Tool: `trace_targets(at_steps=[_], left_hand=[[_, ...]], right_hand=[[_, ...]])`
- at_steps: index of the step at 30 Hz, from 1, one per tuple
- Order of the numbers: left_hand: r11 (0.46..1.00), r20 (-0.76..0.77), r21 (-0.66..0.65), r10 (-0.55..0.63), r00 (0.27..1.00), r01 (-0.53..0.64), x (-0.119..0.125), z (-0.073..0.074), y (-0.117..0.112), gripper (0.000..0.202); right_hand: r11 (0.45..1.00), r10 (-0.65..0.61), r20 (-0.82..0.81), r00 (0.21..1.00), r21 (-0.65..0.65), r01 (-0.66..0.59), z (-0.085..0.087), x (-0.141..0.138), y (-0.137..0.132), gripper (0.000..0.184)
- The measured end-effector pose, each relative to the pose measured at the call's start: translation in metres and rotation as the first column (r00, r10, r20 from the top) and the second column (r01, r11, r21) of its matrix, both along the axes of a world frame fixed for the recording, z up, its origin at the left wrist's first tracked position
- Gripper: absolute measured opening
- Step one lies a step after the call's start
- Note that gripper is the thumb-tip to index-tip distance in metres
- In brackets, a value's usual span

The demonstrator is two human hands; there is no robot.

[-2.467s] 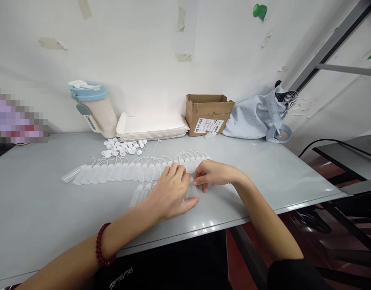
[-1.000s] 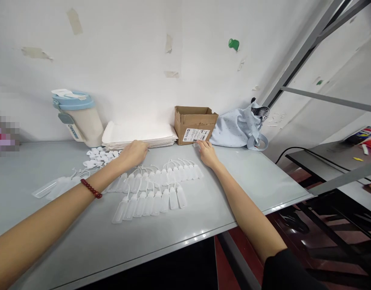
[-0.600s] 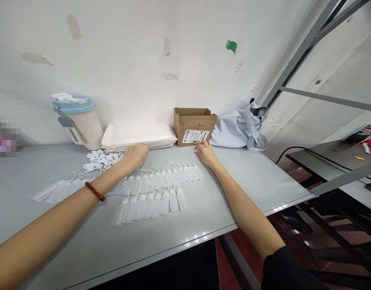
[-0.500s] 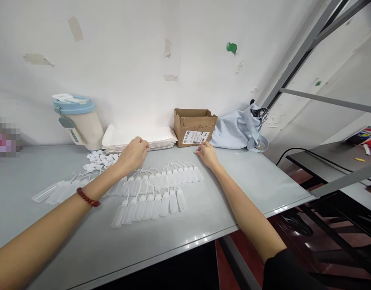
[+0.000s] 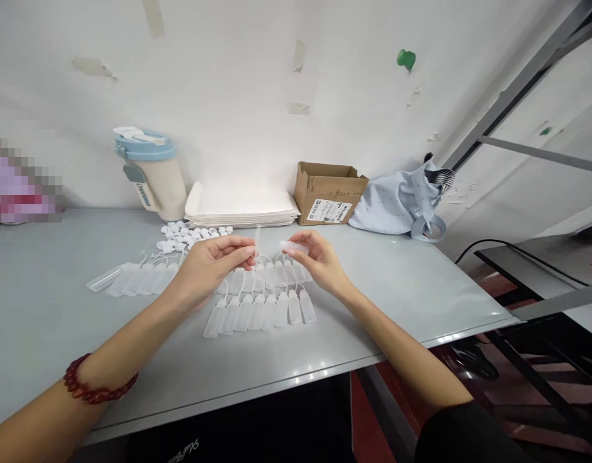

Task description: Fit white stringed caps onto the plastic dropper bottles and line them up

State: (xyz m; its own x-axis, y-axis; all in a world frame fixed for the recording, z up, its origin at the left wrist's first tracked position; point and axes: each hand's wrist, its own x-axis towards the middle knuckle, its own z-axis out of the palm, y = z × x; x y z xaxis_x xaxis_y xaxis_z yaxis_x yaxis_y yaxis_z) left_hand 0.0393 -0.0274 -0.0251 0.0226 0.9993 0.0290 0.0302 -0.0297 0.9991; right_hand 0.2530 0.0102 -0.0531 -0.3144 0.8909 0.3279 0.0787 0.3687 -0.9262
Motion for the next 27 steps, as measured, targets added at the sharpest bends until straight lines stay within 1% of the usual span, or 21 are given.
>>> trace_targets(at_steps=[3,5,8,11,16,23,27], left_hand=[[0.999,-0.004,-0.021,-0.044,0.999,0.044,0.004,0.0,-0.006,0.027],[0.997,0.031,-0.024,-0.07,0.997,0.071,0.005,-0.002,-0.008,0.024],[0.995,0.118,-0.031,-0.089,0.989,0.093,0.005,-0.006,-0.008,0.018],[0.995,0.165,-0.052,-0.073,0.984,0.082,0.007,-0.008,-0.007,0.015],[0.997,0.166,-0.074,-0.025,0.986,0.037,0.012,-0.006,-0.009,0.015],[0.994,0.156,-0.089,-0.042,0.987,0.057,0.014,-0.01,-0.011,0.016],[0.996,0.167,-0.078,-0.022,0.986,0.036,0.016,-0.011,-0.011,0.017]], right_hand=[[0.995,0.097,-0.065,0.993,-0.024,-0.099,-0.001,-0.014,-0.017,0.024],[0.991,0.125,-0.074,0.989,-0.029,-0.127,-0.002,-0.017,-0.022,0.024],[0.991,0.122,-0.085,0.989,-0.039,-0.126,-0.003,-0.018,-0.023,0.023],[0.99,0.126,-0.084,0.988,-0.047,-0.13,-0.003,-0.017,-0.023,0.024],[0.989,0.121,-0.093,0.988,-0.068,-0.128,-0.001,-0.016,-0.025,0.023],[0.986,0.15,-0.112,0.982,-0.06,-0.157,0.0,-0.017,-0.026,0.023],[0.983,0.156,-0.108,0.982,-0.078,-0.164,0.001,-0.017,-0.028,0.024]])
